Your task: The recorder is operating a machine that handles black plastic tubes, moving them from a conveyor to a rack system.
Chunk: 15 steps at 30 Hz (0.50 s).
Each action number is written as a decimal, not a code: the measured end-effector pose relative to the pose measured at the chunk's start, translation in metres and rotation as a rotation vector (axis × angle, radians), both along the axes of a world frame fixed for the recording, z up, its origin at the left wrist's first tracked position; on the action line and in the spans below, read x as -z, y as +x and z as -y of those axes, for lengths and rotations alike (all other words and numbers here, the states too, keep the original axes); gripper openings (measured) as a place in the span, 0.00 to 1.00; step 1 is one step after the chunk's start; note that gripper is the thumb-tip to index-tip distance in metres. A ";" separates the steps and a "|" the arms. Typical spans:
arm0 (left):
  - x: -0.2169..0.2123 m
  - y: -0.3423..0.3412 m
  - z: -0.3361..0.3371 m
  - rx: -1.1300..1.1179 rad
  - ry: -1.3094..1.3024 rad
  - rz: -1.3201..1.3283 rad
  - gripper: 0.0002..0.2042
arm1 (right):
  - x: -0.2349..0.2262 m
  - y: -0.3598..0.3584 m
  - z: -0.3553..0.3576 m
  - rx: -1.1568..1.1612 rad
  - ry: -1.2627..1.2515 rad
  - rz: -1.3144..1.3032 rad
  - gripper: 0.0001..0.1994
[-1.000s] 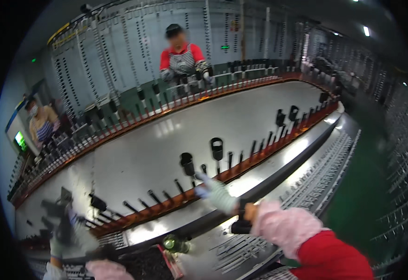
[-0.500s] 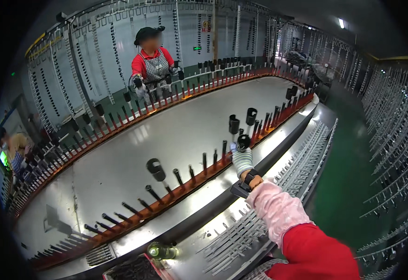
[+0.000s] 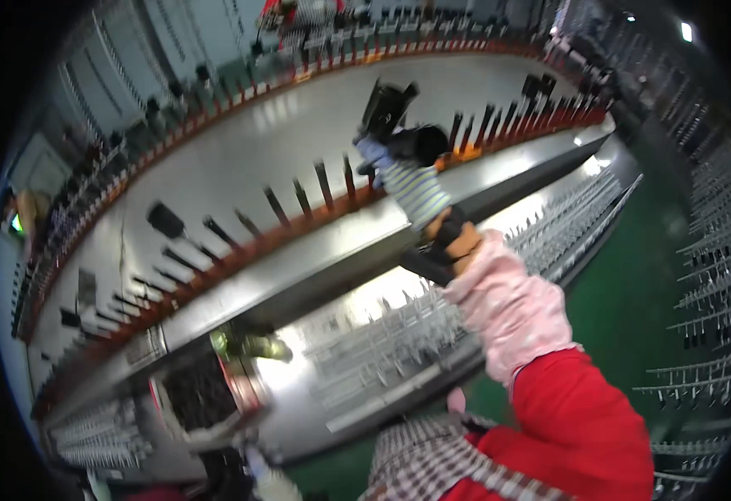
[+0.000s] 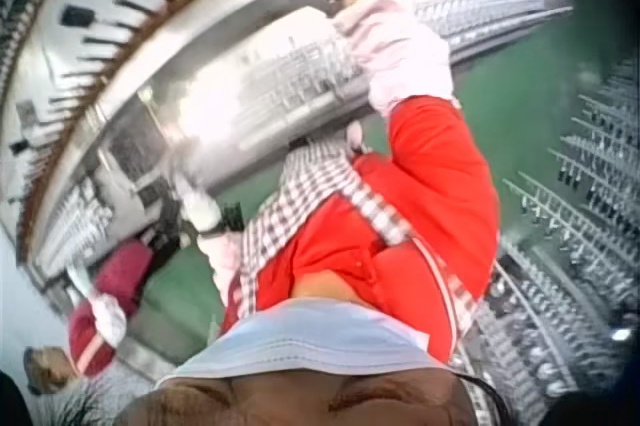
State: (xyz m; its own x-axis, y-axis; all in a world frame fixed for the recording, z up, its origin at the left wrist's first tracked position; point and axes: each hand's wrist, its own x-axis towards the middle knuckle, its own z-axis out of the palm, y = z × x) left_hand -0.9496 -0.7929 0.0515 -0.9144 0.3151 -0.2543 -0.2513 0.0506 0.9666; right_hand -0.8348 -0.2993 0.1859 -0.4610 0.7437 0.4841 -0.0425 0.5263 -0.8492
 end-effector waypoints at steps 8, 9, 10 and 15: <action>0.087 0.155 -0.085 0.492 0.074 0.269 0.14 | 0.187 0.229 0.152 -0.267 -0.685 -0.168 0.11; 0.083 0.195 -0.102 0.539 -0.021 0.174 0.14 | 0.197 0.255 0.164 -0.311 -0.836 -0.235 0.12; 0.093 0.227 -0.112 0.464 0.087 0.096 0.15 | 0.200 0.274 0.177 -0.292 -0.833 -0.251 0.13; 0.099 0.295 -0.170 0.447 0.061 0.069 0.15 | 0.228 0.327 0.196 -0.233 -0.545 -0.063 0.11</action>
